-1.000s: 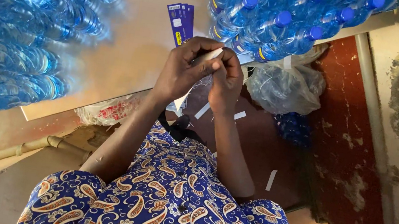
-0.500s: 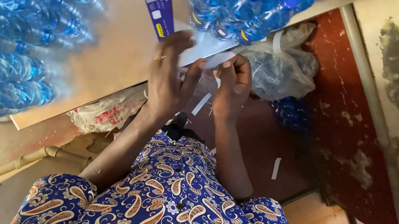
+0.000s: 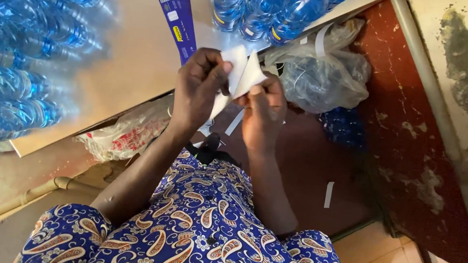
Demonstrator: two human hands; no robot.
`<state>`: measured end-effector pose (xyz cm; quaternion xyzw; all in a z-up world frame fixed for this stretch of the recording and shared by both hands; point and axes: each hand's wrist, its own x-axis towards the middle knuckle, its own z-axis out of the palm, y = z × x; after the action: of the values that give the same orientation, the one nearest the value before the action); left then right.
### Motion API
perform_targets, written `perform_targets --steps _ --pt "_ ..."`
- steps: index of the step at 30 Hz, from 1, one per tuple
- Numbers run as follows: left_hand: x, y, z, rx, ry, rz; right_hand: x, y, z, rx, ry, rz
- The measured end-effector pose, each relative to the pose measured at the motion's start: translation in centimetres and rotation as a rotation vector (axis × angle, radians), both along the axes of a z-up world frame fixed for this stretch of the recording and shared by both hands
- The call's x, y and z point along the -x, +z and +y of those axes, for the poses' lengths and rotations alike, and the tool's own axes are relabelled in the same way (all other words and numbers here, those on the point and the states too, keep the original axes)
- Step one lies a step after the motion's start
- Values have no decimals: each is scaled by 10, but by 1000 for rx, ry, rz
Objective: Manually applying labels to plastic water bottles by wrapping them around the bottle body
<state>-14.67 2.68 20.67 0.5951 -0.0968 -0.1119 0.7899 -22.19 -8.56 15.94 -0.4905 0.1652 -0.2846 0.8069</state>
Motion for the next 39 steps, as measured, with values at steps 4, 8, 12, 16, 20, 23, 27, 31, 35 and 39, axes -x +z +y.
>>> perform_targets --steps 4,8,12,16,20,23,27,31,35,39 --pt "-19 -88 10 -340 83 -156 16 59 -37 -155 -157 -84" --pt "12 -261 52 -1041 -174 -262 48 73 -95 -174 -306 -149" --pt "30 -296 57 -1521 -678 -126 79 39 -137 -95 -419 -46" --pt "1 -151 25 -1431 -547 -220 95 23 -125 417 -282 337" --pt "-2 12 -10 -309 -488 -265 77 40 -90 578 3 360" --pt "5 42 -25 -198 -505 -247 63 33 -76 585 23 273" --pt "16 25 -24 -285 -451 -195 54 53 -51 467 45 230" --pt "18 3 -18 -284 -340 -221 53 34 -47 655 22 169" --pt "2 6 -1 -277 -130 -50 64 12 -50 518 -110 198" --pt "-37 -3 32 -163 116 -38 90 -96 -76 294 -102 321"
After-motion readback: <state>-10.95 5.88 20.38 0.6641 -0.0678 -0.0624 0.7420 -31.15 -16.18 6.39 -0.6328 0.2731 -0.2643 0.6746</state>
